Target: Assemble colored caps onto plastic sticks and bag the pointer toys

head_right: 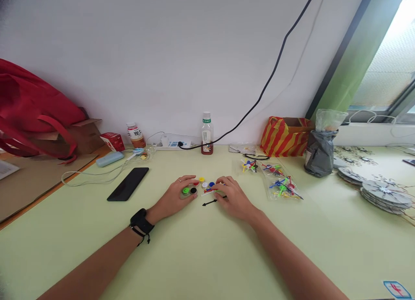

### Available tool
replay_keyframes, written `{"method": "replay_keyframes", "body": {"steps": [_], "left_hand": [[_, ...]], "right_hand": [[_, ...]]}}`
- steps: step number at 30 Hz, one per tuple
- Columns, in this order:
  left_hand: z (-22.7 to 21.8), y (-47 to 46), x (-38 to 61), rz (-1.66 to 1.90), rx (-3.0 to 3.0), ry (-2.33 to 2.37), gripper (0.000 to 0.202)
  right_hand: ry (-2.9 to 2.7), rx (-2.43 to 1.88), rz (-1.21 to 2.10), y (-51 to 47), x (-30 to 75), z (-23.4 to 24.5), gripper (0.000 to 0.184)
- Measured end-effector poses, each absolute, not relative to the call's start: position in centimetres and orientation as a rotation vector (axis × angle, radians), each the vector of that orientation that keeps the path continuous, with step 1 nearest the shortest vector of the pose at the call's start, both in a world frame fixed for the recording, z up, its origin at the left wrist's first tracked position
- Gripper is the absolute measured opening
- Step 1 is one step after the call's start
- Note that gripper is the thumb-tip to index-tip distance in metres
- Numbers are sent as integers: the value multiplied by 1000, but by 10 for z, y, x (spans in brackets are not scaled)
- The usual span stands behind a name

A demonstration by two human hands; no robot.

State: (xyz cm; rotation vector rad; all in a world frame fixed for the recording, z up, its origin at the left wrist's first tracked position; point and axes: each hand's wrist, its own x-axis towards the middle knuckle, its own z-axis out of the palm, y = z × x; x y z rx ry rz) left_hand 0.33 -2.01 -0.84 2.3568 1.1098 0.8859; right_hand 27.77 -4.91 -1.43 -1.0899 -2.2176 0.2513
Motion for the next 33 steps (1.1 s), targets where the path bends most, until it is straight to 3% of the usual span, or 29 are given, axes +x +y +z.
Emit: {"method": "replay_keyframes", "body": {"steps": [11, 18, 25, 33], "left_hand": [[-3, -19, 1, 918, 2320, 1143, 48], [-4, -26, 10, 967, 2189, 820, 30], [-2, -26, 9, 882, 2341, 972, 20], [1, -31, 12, 845, 2561, 1147, 39]], "right_hand": [[-2240, -1129, 303, -45, 281, -20, 27], [-2205, -1177, 281, -38, 287, -25, 21], [-2162, -1256, 157, -33, 292, -23, 24], [-2277, -1152, 358, -46, 295, -2, 11]]}}
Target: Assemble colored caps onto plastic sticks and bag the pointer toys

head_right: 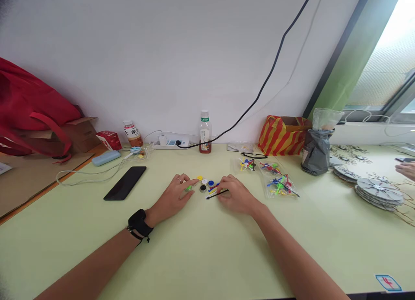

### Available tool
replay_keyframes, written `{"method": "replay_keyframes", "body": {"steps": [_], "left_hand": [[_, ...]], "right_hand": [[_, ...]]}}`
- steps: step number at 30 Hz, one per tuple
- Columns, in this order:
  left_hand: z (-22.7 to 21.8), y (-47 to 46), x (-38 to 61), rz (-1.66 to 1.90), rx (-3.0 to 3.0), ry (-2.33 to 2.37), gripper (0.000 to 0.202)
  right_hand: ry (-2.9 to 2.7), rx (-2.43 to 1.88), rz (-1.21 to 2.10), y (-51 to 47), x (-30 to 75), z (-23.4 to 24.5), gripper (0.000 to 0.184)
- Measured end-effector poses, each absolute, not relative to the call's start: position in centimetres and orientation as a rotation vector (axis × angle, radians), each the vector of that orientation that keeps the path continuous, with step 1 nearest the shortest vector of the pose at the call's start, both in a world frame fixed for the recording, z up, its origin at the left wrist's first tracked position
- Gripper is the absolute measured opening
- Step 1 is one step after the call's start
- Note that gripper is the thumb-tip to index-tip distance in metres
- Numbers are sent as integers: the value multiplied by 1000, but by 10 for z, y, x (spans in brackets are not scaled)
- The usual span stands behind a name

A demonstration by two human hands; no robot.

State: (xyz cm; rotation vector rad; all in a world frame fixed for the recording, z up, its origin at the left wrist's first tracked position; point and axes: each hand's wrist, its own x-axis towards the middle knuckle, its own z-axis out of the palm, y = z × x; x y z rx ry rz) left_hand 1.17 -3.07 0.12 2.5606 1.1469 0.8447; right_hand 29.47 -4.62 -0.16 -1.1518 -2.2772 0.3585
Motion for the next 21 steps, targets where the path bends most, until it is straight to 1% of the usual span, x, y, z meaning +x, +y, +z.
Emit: {"method": "replay_keyframes", "body": {"steps": [3, 7, 8, 13, 21], "left_hand": [[4, -39, 16, 767, 2609, 1088, 41], [5, -42, 19, 800, 2581, 1067, 20], [5, -42, 20, 815, 2565, 1078, 18], [1, -40, 20, 791, 2523, 1042, 24], [5, -45, 22, 788, 2406, 956, 12]], "right_hand": [[-2313, -1141, 401, -49, 292, -1, 14], [-2268, -1204, 341, -48, 290, -6, 16], [-2257, -1217, 319, -47, 290, -7, 16], [-2275, -1277, 216, -43, 290, -13, 14], [-2247, -1476, 31, -40, 300, -12, 12]]}}
